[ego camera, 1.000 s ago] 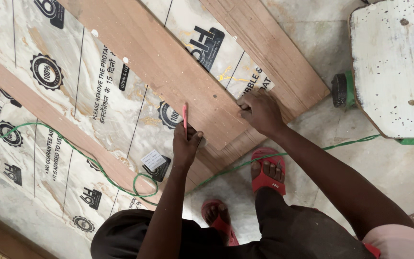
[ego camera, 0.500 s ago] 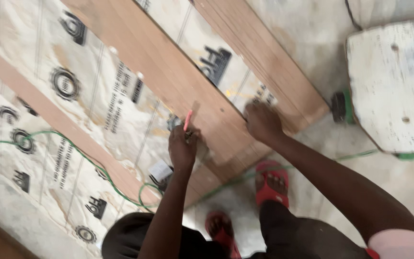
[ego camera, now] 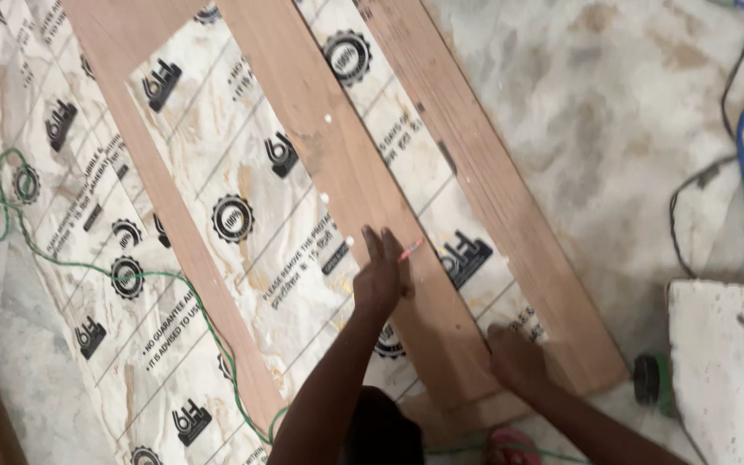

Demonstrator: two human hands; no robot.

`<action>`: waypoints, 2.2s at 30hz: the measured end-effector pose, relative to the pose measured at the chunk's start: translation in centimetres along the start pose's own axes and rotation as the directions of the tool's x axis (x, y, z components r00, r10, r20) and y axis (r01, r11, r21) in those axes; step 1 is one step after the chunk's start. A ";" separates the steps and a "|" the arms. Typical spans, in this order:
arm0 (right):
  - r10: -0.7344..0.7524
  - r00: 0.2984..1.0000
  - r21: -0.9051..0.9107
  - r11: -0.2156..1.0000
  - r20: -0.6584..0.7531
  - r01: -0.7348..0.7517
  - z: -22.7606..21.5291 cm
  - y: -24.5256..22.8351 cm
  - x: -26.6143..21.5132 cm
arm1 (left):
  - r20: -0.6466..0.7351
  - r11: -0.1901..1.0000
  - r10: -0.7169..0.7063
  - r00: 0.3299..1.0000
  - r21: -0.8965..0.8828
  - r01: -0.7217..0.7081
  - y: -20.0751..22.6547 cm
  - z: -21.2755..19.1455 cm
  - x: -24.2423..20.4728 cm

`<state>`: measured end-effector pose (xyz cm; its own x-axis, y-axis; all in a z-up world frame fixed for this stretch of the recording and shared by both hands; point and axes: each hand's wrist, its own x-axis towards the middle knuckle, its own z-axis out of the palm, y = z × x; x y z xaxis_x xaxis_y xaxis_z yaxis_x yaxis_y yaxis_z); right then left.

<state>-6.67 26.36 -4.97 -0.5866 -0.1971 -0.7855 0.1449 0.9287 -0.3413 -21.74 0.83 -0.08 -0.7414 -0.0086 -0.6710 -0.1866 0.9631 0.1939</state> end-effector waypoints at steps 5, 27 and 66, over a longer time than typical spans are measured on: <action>0.048 0.979 0.035 0.998 0.197 -0.056 -1.3 -0.5 0.1 | 0.024 1.000 -0.009 1.000 0.016 0.009 0.7 -1.2 0.4; 0.166 0.970 0.031 0.984 0.176 -0.174 -1.9 -1.5 -0.6 | -0.108 0.965 0.232 0.967 0.150 -0.215 -4.6 2.4 2.7; -0.381 0.904 -0.230 0.913 -0.193 0.336 20.2 2.7 -18.5 | 0.091 0.942 0.196 0.976 0.259 -0.213 2.7 2.6 -3.4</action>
<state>20.62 26.18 -1.80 -0.7393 -0.4719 -0.4804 -0.2484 0.8542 -0.4568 -18.04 4.15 0.82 -0.7016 0.2048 -0.6825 0.1495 0.9788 0.1401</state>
